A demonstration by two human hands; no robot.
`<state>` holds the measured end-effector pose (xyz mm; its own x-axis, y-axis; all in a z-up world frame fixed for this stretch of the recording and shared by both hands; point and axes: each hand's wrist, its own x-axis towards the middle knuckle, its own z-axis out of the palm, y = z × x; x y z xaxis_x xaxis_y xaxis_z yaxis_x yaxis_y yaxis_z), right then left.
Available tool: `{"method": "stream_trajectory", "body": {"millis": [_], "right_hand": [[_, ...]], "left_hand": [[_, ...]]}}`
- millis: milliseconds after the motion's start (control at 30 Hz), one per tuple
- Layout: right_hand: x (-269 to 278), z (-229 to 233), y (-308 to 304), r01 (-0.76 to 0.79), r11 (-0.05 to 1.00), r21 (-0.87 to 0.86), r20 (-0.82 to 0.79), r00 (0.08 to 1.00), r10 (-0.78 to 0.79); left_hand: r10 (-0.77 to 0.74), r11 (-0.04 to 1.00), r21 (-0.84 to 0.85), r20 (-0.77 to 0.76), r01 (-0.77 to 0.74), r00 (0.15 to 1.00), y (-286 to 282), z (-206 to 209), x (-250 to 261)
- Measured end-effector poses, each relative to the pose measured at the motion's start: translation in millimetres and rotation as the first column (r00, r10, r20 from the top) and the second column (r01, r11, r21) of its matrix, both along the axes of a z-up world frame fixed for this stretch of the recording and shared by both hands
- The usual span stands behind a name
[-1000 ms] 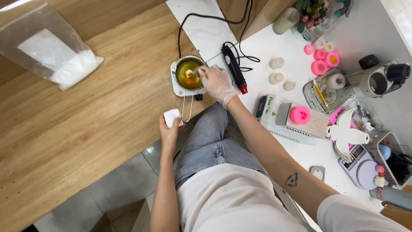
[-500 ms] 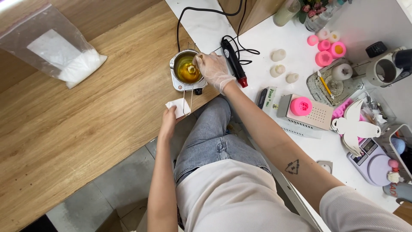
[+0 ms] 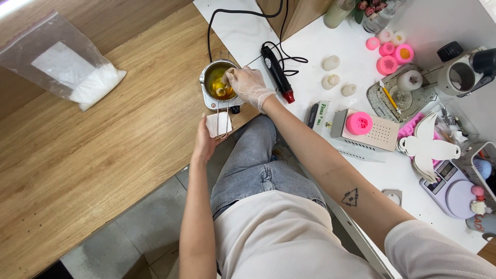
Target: Melting and stirring wax in a pot on a heating plate using a heat gun.
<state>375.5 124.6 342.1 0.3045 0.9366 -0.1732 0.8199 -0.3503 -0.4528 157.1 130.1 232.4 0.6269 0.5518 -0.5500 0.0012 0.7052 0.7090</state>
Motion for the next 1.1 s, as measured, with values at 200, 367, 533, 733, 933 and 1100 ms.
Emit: {"method": "stream_trajectory", "body": {"millis": [200,367,533,733,933,1100], "right_hand": [[2.1,6.4,-2.4,0.017,0.999,0.038,0.019,1.0,-0.018],[3.8,9.6,-3.6,-0.022,1.0,-0.022,0.01,1.0,0.022],[5.5,-2.0,3.5,0.023,0.998,-0.057,-0.009,1.0,-0.023],[11.2,11.4,0.8,-0.042,0.999,-0.02,0.158,0.986,0.045],[23.8,-31.7,7.5,-0.099,0.994,0.055,0.11,0.99,0.092],[17.3,0.0,4.1,-0.056,0.998,0.016,0.099,0.994,0.054]], "left_hand": [[-0.028,0.997,-0.063,0.074,0.032,0.997,-4.2,-8.2,-1.4],[-0.076,0.993,-0.082,0.061,0.081,0.995,-8.4,-27.9,2.6],[-0.081,0.996,-0.039,0.036,0.082,0.996,-11.2,-39.0,3.3],[-0.094,0.995,-0.045,-0.017,0.093,0.995,-12.6,-22.1,8.6],[-0.205,0.974,-0.092,0.025,0.206,0.979,0.7,-21.2,13.1],[-0.179,0.973,-0.111,0.186,0.202,0.966,2.9,6.4,18.2]]}}
